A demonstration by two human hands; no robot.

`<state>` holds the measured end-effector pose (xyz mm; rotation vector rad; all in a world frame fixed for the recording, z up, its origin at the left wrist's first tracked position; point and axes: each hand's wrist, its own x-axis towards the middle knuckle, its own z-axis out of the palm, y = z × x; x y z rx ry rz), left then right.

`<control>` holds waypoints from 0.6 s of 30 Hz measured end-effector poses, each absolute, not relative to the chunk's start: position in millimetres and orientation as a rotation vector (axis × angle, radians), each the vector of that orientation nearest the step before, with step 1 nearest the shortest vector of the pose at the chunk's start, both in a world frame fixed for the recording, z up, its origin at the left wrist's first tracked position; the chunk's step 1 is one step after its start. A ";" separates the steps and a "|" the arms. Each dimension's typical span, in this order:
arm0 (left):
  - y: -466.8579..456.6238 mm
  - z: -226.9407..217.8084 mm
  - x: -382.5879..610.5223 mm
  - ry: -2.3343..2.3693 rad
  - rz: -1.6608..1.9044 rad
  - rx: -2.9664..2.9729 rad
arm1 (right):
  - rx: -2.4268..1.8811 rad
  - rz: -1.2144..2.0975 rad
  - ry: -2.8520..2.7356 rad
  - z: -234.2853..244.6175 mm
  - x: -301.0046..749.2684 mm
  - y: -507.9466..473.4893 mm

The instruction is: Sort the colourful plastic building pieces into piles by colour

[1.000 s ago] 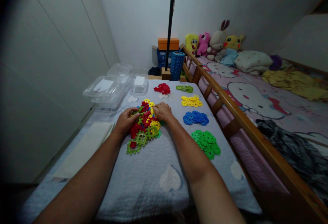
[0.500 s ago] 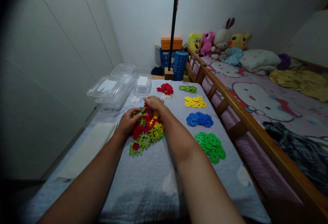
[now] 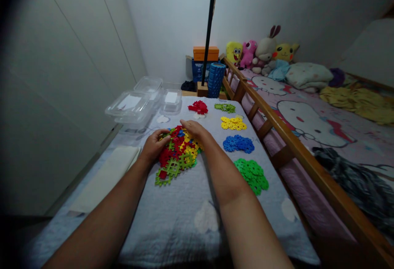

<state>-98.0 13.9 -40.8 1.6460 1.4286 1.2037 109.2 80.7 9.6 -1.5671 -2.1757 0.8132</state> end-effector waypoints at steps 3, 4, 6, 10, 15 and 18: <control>13.2 -40.0 -97.6 1.426 1.180 1.639 | -1.563 0.976 -2.081 14.0 123.4 65.8; 13.0 -39.8 -97.5 1.427 1.176 1.638 | -1.551 0.996 -2.061 15.2 127.2 60.2; 12.7 -39.7 -97.4 1.432 1.174 1.640 | -1.508 1.001 -2.028 16.9 134.0 48.2; 12.6 -40.5 -97.1 1.445 1.169 1.644 | -1.423 0.899 -1.893 15.4 149.4 25.4; 13.2 -41.5 -97.1 1.454 1.161 1.641 | -1.617 0.723 -1.809 4.7 173.4 11.9; 13.0 -40.8 -97.3 1.458 1.154 1.642 | -1.812 0.591 -1.900 -1.8 181.2 8.4</control>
